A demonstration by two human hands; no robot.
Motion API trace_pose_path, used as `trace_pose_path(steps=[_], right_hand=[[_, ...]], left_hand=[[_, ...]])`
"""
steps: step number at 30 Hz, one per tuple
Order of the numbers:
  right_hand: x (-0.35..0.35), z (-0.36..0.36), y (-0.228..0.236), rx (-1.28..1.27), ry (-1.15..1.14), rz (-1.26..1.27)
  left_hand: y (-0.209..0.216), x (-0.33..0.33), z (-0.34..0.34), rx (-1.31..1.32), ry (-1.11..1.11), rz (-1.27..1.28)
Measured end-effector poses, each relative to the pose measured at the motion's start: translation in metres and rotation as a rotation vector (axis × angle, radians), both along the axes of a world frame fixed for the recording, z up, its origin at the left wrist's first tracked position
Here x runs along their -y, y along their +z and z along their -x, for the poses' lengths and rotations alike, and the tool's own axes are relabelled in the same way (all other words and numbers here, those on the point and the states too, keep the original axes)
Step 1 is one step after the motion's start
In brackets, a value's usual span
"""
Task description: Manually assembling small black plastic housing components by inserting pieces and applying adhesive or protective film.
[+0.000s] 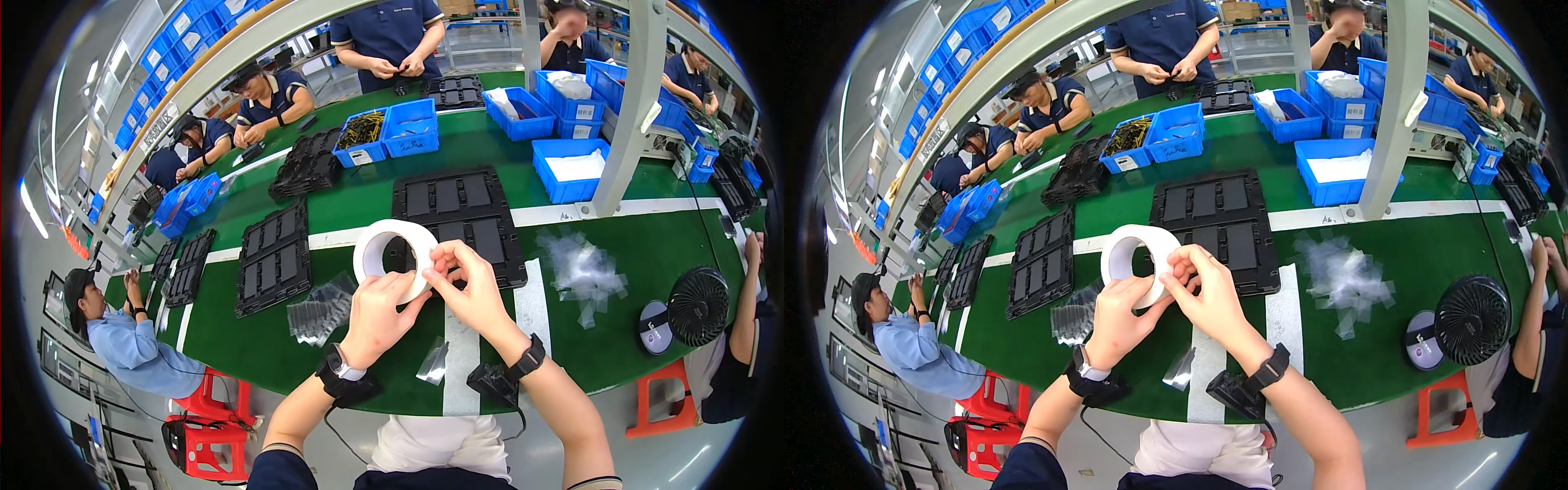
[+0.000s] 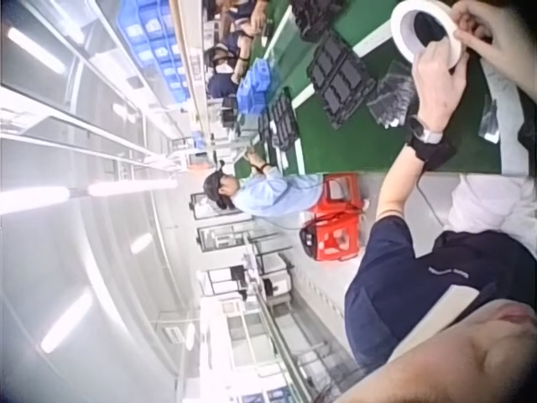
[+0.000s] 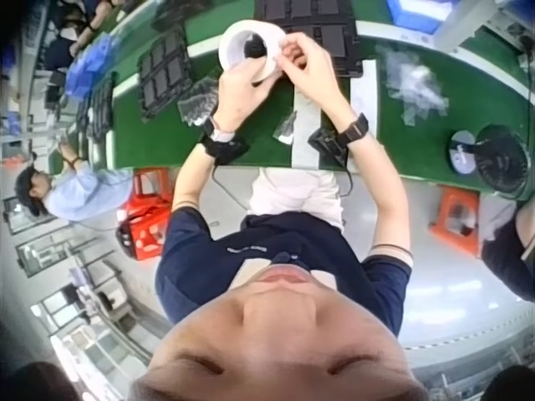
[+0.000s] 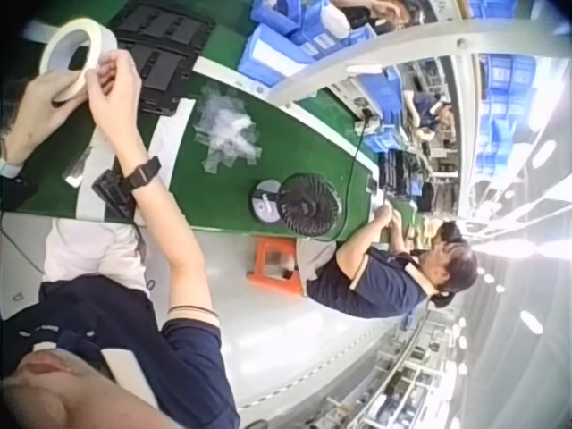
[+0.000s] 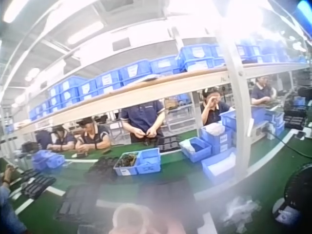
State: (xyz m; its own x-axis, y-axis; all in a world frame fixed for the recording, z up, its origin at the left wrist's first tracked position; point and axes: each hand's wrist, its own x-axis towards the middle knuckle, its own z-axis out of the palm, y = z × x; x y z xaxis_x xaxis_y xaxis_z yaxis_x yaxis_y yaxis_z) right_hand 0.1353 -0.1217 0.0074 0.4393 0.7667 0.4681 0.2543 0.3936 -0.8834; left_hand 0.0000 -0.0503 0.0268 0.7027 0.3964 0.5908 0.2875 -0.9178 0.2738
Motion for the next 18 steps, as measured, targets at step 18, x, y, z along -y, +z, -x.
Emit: trace_pose_path(steps=[18], right_hand=[[-0.001, 0.0, -0.001, 0.112, -0.03, -0.106]], left_hand=[[0.013, 0.002, 0.015, -0.034, -0.068, 0.117]])
